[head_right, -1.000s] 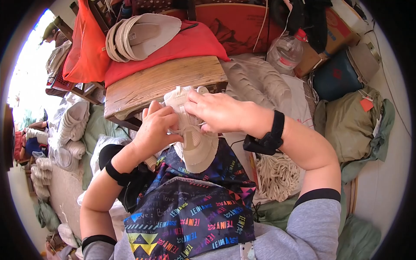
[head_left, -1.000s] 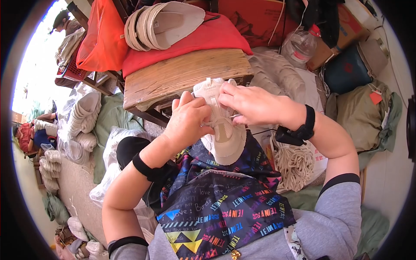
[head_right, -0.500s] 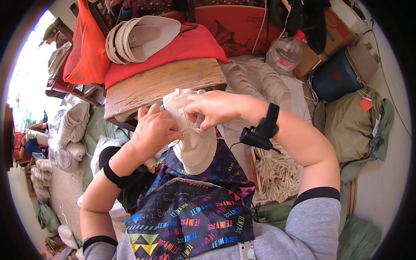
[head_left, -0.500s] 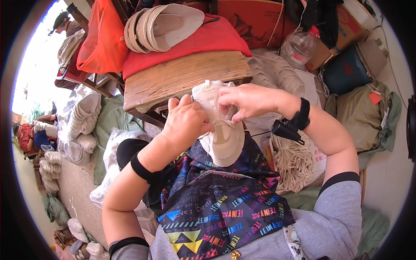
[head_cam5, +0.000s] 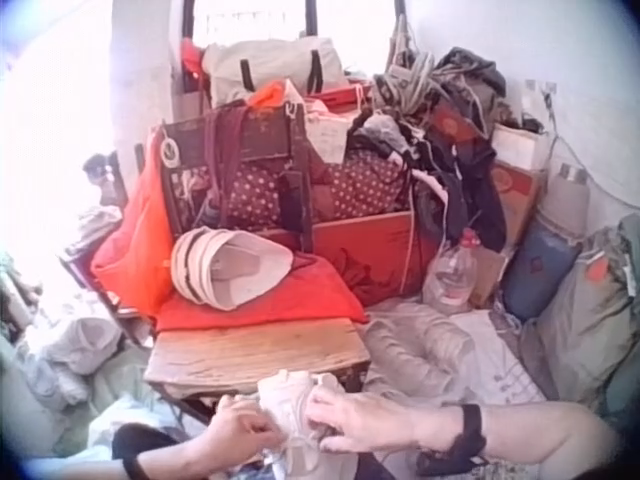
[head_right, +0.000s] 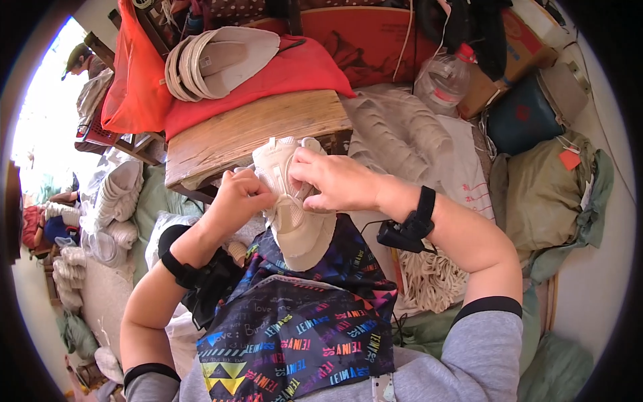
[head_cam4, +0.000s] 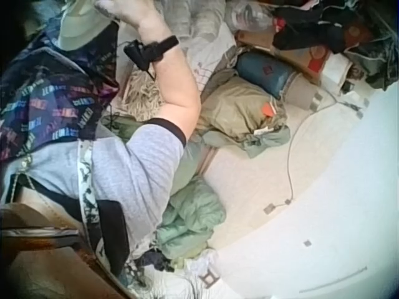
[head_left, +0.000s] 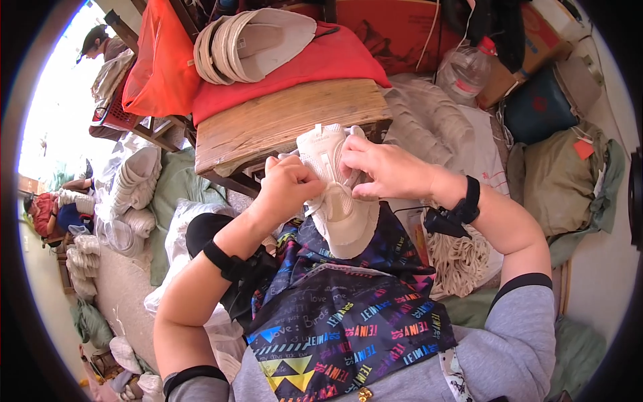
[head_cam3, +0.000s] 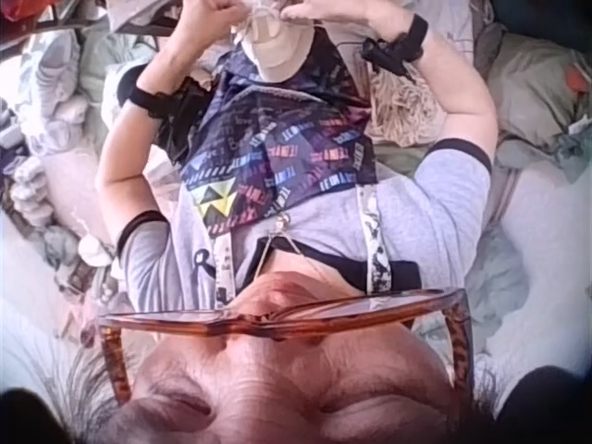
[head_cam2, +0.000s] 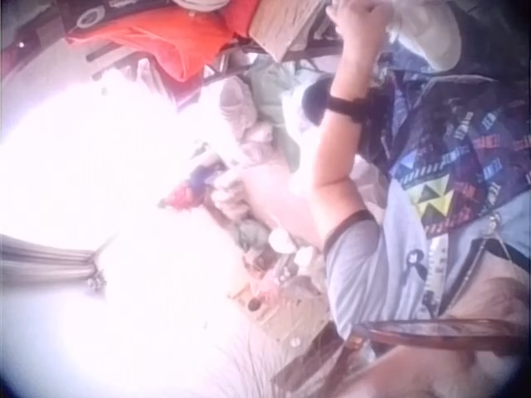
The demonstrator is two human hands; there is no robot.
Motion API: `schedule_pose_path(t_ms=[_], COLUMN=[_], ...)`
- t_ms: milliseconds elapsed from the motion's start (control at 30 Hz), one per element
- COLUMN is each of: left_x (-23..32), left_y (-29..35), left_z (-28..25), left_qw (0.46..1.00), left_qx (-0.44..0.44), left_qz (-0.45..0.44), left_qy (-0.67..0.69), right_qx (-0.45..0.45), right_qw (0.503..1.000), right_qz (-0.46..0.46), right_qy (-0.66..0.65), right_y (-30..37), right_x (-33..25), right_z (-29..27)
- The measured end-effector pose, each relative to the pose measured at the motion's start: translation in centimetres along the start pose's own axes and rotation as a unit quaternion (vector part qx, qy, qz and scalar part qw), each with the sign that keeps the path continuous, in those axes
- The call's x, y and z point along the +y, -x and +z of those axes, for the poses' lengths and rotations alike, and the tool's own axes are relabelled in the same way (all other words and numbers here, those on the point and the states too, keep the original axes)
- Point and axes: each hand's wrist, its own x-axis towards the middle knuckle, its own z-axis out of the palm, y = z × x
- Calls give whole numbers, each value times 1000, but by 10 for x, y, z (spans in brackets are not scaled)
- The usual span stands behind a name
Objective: Inserting laces into shoe uppers/components during manufacturing.
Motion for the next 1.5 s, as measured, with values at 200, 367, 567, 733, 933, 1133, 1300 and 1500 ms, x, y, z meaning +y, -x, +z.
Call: schedule_pose_path(t_ms=[200,367,567,733,933,1133,1300,1500], left_x=[0,23,29,32,32,12,13,18], left_y=[-5,-5,3,-5,-15,-21,-8,11], left_z=[16,24,21,14,7,16,16,22], left_qw=[873,964,979,985,996,990,982,966], left_qx=[117,264,157,87,13,108,160,214], left_qz=[-231,-10,95,89,50,80,33,5], left_qy=[414,11,-90,-122,-68,-52,96,145], right_qx=[-50,-28,35,77,85,75,59,169], right_qw=[997,1000,999,997,996,996,991,980], right_qz=[16,-11,-8,-9,-19,-30,60,57], right_qy=[-60,0,4,-27,-35,-40,102,89], right_y=[-8,-4,4,9,7,2,-8,-20], right_x=[2,8,0,7,2,5,-12,-18], right_z=[-6,2,8,19,18,15,17,26])
